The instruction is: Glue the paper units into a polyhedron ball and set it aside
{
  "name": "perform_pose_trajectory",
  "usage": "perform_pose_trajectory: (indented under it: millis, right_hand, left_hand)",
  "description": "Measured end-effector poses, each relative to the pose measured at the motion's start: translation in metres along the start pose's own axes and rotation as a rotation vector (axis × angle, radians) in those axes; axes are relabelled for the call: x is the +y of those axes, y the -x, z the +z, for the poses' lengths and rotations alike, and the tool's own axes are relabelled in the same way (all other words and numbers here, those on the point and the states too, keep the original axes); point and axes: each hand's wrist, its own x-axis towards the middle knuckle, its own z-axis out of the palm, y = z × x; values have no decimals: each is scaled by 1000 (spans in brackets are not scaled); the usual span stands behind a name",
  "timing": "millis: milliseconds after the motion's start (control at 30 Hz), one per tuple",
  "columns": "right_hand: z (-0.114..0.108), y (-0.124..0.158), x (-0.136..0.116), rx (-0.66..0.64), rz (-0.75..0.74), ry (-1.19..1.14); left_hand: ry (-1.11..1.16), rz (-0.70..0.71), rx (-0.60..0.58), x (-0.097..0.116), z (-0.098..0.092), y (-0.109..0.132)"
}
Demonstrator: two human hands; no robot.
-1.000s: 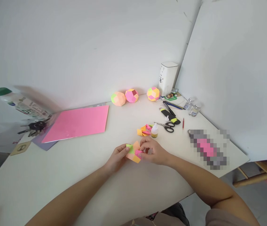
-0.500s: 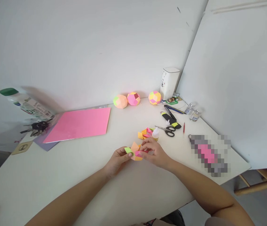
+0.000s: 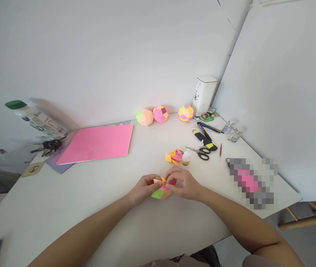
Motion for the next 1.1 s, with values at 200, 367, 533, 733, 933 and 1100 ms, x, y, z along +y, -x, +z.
perform_pose_trajectory:
  millis: [200, 367, 533, 733, 933, 1100]
  right_hand:
    - [0, 0, 0, 72, 39, 22]
    - [-3, -1, -4, 78, 207, -58]
    - [-3, -1, -5, 95, 306, -169]
    - [0, 0, -5, 60, 368, -221]
    - [1, 1, -3, 71, 387, -215]
    - [-1, 0, -1, 63, 494, -282]
  left_hand:
    - [93, 39, -24, 5, 4, 2]
    - [152, 99, -48, 8, 4, 3]
    - [165, 88, -47, 6, 3, 3]
    - [45, 26, -30, 4, 2, 1]
    - [-26, 7, 46, 1, 4, 1]
    - [49, -16, -21, 0, 2, 2]
